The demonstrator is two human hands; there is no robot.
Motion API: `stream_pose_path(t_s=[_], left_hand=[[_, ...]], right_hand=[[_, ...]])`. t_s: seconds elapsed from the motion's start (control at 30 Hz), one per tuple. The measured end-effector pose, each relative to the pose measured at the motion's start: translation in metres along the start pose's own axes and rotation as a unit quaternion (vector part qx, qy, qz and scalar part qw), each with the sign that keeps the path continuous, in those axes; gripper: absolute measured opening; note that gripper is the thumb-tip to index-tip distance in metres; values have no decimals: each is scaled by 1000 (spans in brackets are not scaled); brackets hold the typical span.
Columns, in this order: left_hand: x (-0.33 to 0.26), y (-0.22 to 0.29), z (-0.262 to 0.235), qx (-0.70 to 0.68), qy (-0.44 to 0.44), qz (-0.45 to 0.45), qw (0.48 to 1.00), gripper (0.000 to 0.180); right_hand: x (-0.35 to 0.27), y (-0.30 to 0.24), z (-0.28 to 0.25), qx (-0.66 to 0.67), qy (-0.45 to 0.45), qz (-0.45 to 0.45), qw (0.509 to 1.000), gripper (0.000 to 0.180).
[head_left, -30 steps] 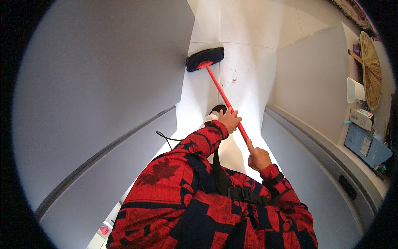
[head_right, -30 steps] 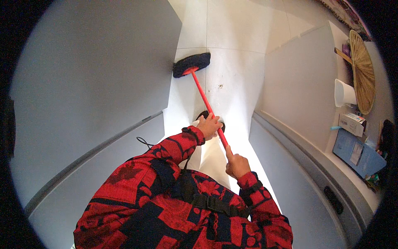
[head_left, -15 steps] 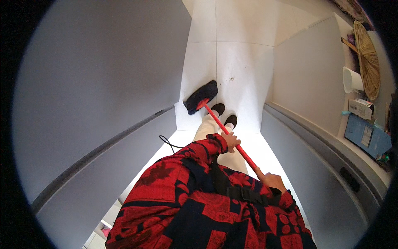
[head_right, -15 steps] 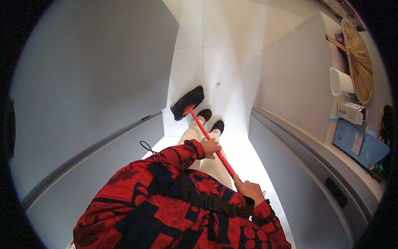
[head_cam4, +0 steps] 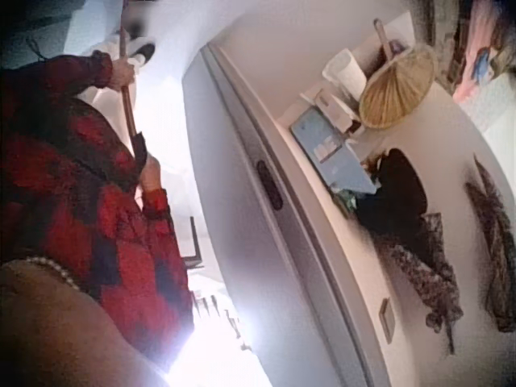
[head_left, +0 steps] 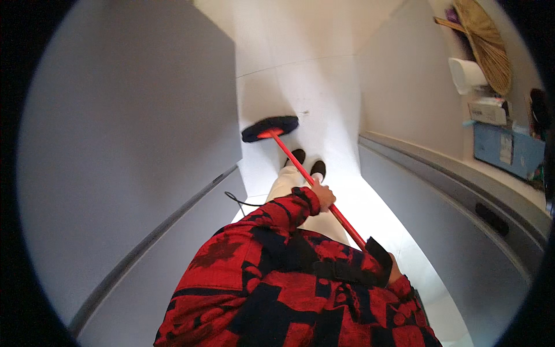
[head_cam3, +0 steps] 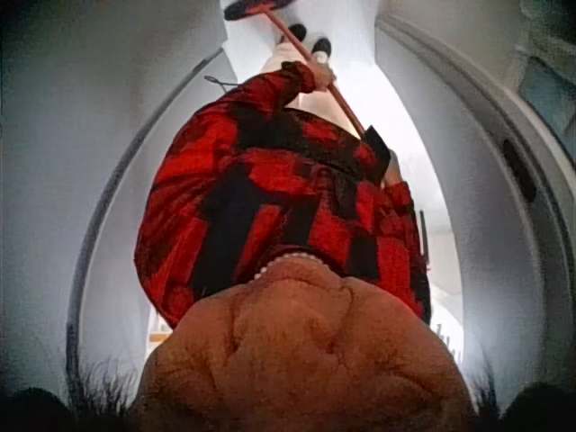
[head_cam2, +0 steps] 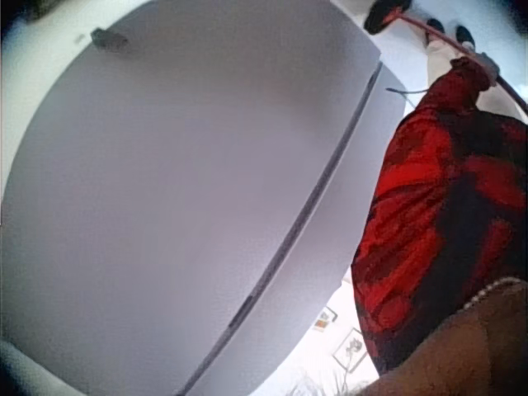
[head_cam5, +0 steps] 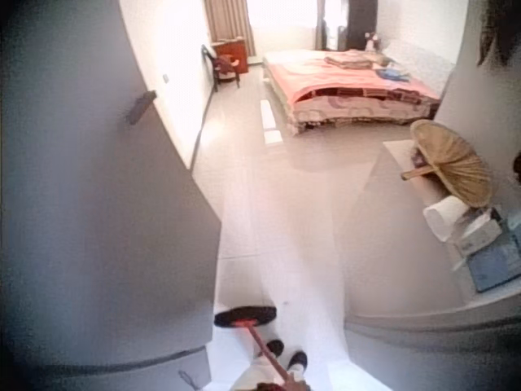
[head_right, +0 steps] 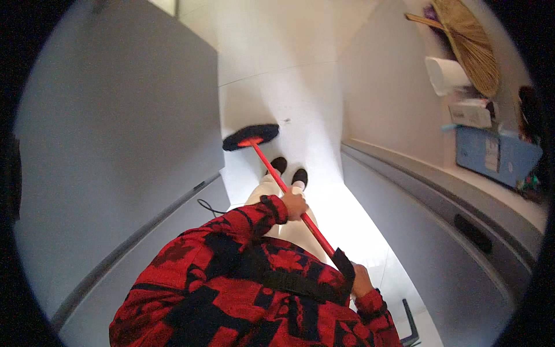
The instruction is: The person sweeps a tiled floor using a red-handled broom, moving systematically around furniture and appliances. The person navigates around a chair, bed, and refrigerator while sweeping different sections of the room.
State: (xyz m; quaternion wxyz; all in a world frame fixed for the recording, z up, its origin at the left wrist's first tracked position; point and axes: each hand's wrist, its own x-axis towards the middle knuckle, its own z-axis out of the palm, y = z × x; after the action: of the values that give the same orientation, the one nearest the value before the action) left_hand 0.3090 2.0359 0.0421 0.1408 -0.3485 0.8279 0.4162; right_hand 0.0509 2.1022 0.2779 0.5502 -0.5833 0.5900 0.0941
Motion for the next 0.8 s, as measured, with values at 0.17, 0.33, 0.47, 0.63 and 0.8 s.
stream_pose_path(t_s=[0.17, 0.33, 0.47, 0.63, 0.8], left_hand=[[21, -37, -48, 78, 165, -52, 982, 24], [37, -58, -134, 64, 251, -57, 964, 22], [56, -66, -189, 26, 249, -88, 964, 25], [59, -78, -188, -16, 202, -96, 975, 28], [45, -68, -121, -14, 142, -48, 989, 38]], right_hand=[[47, -27, 8, -66, 83, -68, 992, 59], [161, -67, -7, -77, 196, -119, 970, 57], [266, -96, -47, -31, 219, -141, 965, 44], [292, -99, -49, -74, 160, -107, 978, 37], [212, -67, -3, -145, 107, -21, 983, 52]])
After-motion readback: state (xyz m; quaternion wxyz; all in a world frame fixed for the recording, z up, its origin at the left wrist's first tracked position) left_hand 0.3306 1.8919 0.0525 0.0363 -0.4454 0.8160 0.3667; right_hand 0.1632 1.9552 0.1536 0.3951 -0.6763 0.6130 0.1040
